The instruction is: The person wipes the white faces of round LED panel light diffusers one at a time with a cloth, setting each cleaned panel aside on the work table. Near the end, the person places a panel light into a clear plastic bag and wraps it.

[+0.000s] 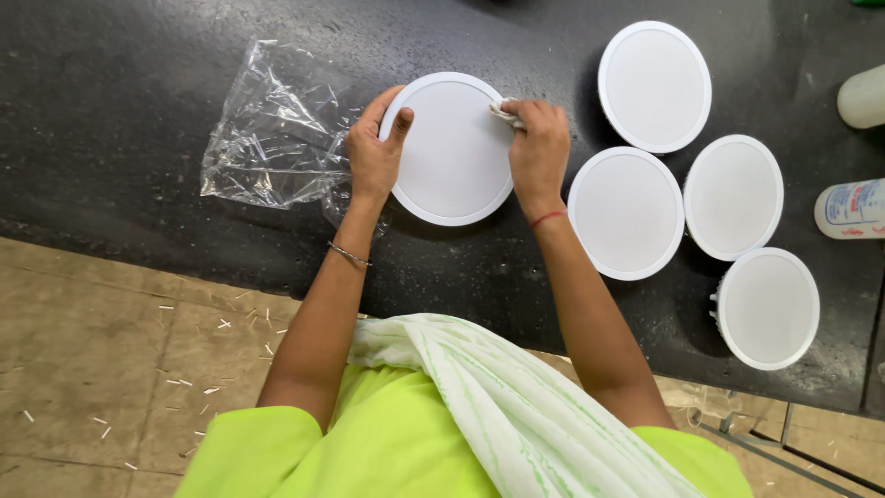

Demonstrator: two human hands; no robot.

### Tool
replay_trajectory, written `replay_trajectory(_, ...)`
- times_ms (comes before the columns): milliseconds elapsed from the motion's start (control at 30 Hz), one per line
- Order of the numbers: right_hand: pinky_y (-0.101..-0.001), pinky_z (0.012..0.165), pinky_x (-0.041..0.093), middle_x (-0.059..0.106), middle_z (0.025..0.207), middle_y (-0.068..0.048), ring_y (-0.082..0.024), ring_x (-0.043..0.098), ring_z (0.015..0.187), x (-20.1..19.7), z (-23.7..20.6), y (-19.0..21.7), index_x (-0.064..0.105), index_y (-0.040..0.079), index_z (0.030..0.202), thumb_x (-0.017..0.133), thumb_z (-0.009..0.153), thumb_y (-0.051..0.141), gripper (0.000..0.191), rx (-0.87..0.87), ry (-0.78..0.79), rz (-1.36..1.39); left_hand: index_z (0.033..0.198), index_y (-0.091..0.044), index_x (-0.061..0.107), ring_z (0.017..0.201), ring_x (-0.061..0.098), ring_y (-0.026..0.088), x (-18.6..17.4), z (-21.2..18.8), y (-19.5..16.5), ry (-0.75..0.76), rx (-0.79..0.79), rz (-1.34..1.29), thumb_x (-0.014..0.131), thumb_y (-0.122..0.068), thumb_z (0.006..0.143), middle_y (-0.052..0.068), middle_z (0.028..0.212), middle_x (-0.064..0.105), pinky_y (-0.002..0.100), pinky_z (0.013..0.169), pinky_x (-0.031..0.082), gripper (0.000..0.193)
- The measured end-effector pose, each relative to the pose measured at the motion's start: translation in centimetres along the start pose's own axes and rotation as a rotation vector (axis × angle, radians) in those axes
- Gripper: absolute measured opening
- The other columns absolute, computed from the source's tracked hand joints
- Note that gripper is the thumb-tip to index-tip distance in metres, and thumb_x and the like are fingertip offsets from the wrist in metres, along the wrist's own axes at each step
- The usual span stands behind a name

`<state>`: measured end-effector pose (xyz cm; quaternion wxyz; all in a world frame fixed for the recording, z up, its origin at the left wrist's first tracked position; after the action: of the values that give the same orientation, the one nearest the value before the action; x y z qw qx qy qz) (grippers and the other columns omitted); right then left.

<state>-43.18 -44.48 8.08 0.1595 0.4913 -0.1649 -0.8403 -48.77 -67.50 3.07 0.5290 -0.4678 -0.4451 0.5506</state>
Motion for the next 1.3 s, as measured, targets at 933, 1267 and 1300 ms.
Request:
replay_trajectory(933, -0.0376, 0.089, 0.054, 0.065, 0.110, -0.007, -0.029, 0.059, 0.104, 4.0, 3.1, 6.6, 0.071, 0.007, 0.111, 0.060, 0.090, -0.006, 0.028, -0.084, 0.043, 0.095, 0.126, -0.002, 0.071, 0.105, 0.073, 0.018, 0.0, 0.2, 1.0, -0.023, 0.026, 0.009, 0.058, -0.074, 0.091, 0.010, 0.111, 0.079, 0.032, 0.092, 0.058, 0.081)
replay_trajectory(1267, -0.0377, 0.087, 0.054, 0.069, 0.112, -0.008, -0.028, 0.061, 0.099, -3.6, -11.3, 6.4, 0.073, 0.010, 0.114, 0.065, 0.086, -0.010, 0.036, 0.047, 0.076, 0.122, 0.127, -0.001, 0.070, 0.115, 0.072, 0.022, 0.2, 0.0, 0.9, -0.028, 0.063, -0.022, 0.057, -0.070, 0.096, 0.012, 0.119, 0.076, 0.035, 0.100, 0.057, 0.076)
replay_trajectory(1300, -0.0373, 0.087, 0.054, 0.070, 0.112, -0.008, -0.027, 0.062, 0.099, -3.6, -12.2, 6.9, 0.074, 0.010, 0.115, 0.066, 0.086, -0.010, 0.036, 0.053, 0.106, 0.136, 0.127, -0.001, 0.070, 0.114, 0.072, 0.021, 0.3, 0.0, 1.0, -0.018, 0.060, -0.024, 0.056, -0.070, 0.096, 0.012, 0.119, 0.076, 0.035, 0.100, 0.057, 0.076)
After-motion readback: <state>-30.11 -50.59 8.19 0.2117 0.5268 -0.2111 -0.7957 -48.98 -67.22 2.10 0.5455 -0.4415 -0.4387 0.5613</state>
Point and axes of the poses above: each hand's wrist, its own z-axis towards the middle knuckle, its own x-axis out of the palm, y = z × x, the point moved 4 cm from there along z, towards the middle knuckle
